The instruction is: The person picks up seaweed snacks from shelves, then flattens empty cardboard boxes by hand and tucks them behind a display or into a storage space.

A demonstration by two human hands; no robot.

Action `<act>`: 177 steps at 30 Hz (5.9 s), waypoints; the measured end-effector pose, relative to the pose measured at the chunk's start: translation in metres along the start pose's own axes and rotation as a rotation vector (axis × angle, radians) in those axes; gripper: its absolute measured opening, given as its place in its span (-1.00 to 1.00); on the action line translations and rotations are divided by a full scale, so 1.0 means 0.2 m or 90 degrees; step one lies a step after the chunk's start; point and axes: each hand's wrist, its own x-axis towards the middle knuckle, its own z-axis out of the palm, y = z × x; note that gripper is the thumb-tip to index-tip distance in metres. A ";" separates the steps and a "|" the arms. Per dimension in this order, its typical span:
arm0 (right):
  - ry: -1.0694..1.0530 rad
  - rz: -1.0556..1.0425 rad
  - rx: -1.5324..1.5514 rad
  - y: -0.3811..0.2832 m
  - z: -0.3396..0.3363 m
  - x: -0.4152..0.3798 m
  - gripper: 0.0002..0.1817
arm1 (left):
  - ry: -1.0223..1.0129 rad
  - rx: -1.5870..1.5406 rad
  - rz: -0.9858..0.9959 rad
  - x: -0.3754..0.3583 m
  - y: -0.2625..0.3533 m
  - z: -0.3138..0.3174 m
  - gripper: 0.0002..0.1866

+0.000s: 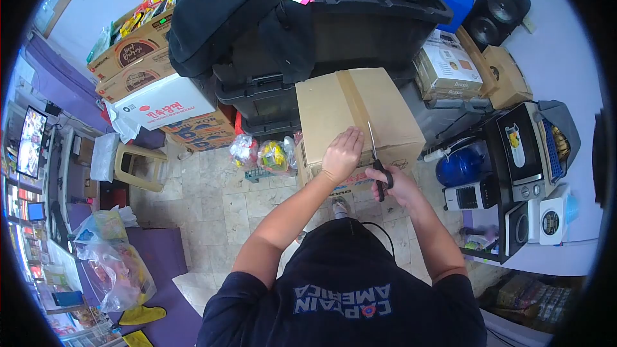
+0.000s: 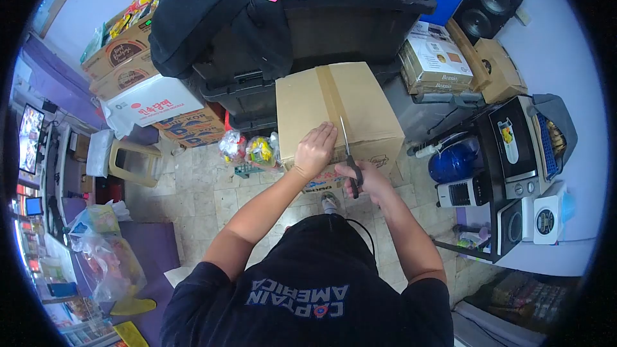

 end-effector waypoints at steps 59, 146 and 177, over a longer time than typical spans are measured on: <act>0.066 -0.055 0.079 0.19 0.02 0.07 -0.57 | -0.172 0.055 -0.027 -0.14 0.05 0.13 -0.50; 0.166 -0.653 -0.875 0.05 -0.31 0.50 -0.47 | -0.307 0.086 -0.086 -0.02 0.01 0.16 -0.51; 0.505 -0.533 -0.205 0.39 -0.26 0.82 -0.76 | 0.497 -0.256 -0.792 -1.15 -0.43 -0.37 -0.55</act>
